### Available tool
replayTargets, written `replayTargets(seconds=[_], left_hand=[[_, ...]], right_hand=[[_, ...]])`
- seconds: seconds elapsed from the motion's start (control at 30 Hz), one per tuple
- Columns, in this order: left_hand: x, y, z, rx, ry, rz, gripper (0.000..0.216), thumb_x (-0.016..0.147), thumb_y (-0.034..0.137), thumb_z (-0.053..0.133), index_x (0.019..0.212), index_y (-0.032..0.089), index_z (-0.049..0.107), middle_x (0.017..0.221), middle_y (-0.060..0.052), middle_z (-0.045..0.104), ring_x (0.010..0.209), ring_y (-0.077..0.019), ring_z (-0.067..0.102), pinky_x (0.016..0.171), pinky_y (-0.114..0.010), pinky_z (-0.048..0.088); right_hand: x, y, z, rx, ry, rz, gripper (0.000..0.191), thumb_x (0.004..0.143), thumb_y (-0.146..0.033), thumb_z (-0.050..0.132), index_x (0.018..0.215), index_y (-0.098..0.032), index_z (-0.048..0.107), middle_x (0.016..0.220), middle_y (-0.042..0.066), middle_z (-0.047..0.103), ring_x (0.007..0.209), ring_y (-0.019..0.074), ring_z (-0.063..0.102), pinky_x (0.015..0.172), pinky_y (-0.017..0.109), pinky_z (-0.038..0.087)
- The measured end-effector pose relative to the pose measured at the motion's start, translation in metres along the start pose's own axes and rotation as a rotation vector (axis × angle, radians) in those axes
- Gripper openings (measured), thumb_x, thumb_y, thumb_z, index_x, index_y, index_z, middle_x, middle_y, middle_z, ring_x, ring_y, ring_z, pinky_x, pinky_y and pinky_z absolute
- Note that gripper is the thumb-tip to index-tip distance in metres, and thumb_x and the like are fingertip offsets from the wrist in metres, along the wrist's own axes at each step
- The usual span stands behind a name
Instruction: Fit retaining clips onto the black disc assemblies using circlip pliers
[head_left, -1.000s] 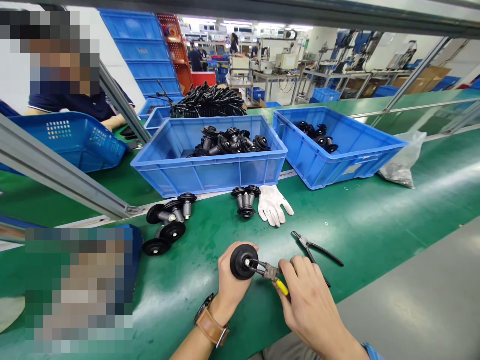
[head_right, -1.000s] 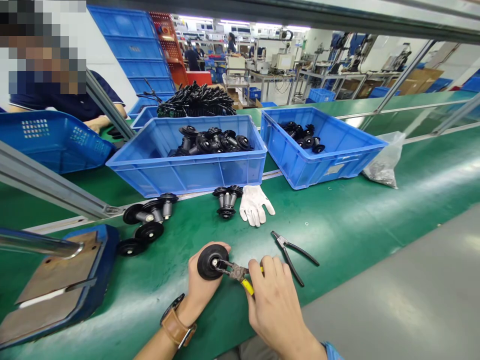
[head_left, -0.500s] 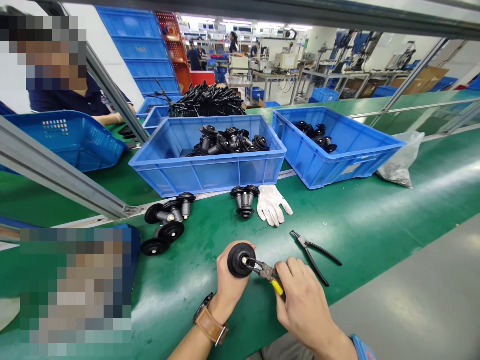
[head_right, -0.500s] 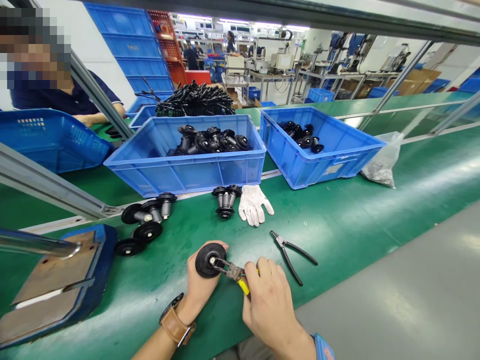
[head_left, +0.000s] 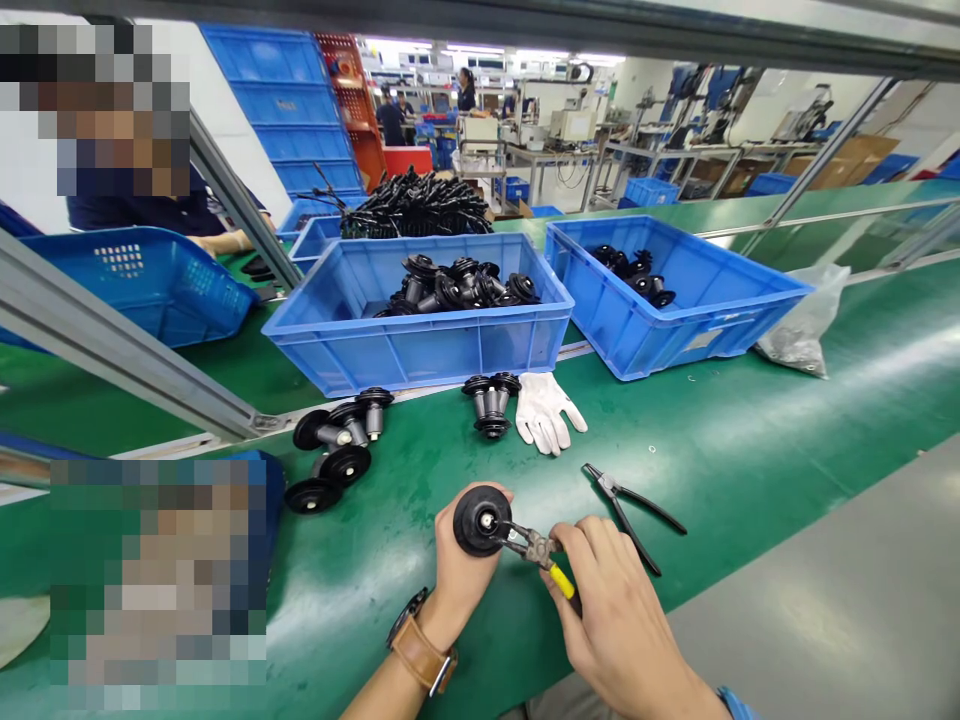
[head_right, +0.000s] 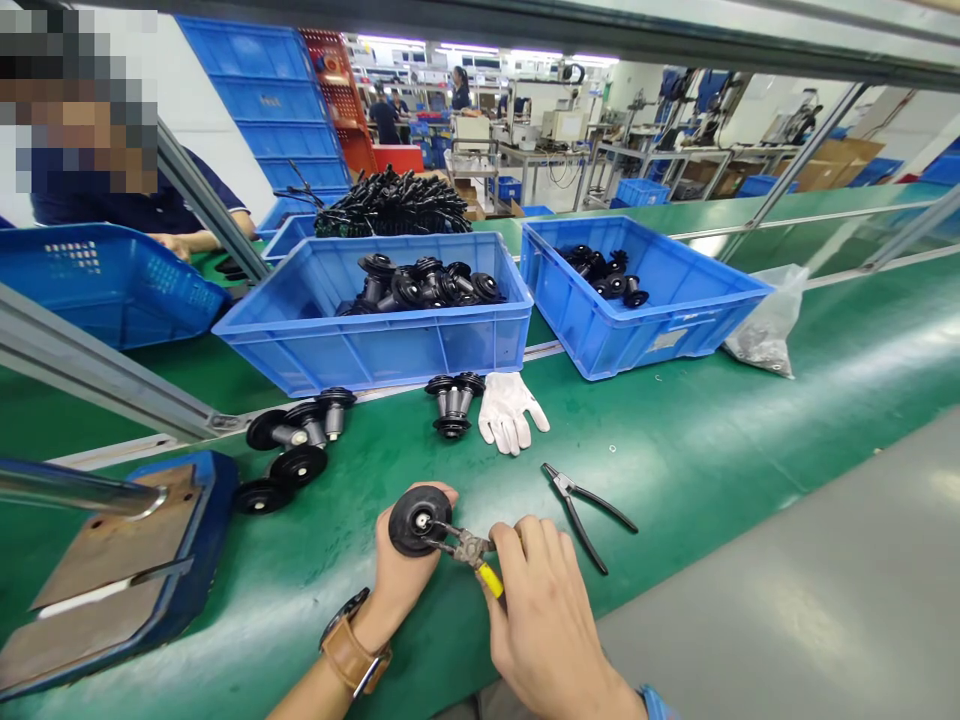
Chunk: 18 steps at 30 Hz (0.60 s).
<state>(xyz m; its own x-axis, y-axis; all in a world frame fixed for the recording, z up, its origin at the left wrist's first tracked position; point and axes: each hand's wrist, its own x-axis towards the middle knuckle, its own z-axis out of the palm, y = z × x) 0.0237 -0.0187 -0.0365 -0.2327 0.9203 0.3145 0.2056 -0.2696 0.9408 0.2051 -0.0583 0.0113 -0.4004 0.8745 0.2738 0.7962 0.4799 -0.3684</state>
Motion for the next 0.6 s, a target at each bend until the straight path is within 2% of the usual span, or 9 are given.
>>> replayTargets(seconds=[0.17, 0.6], left_hand=[[0.0001, 0.0021, -0.0005, -0.018, -0.003, 0.018, 0.026, 0.067, 0.005, 0.060, 0.085, 0.020, 0.073, 0.087, -0.004, 0.077, 0.082, -0.0210, 0.073, 0.076, -0.031, 0.059], [-0.0014, 0.0015, 0.0000, -0.009, -0.012, 0.010, 0.026, 0.067, 0.005, 0.060, 0.085, 0.019, 0.073, 0.087, -0.004, 0.077, 0.082, -0.0206, 0.073, 0.077, -0.030, 0.058]], right_hand=[[0.0008, 0.0020, 0.0066, -0.002, -0.007, -0.004, 0.013, 0.096, -0.017, 0.046, 0.107, -0.022, 0.049, 0.091, 0.005, 0.051, 0.079, 0.0235, 0.049, 0.066, 0.035, 0.036], [0.0013, 0.0050, 0.0079, 0.010, -0.021, 0.000, 0.013, 0.097, -0.018, 0.046, 0.109, -0.021, 0.050, 0.092, 0.005, 0.051, 0.080, 0.0237, 0.046, 0.068, 0.035, 0.035]])
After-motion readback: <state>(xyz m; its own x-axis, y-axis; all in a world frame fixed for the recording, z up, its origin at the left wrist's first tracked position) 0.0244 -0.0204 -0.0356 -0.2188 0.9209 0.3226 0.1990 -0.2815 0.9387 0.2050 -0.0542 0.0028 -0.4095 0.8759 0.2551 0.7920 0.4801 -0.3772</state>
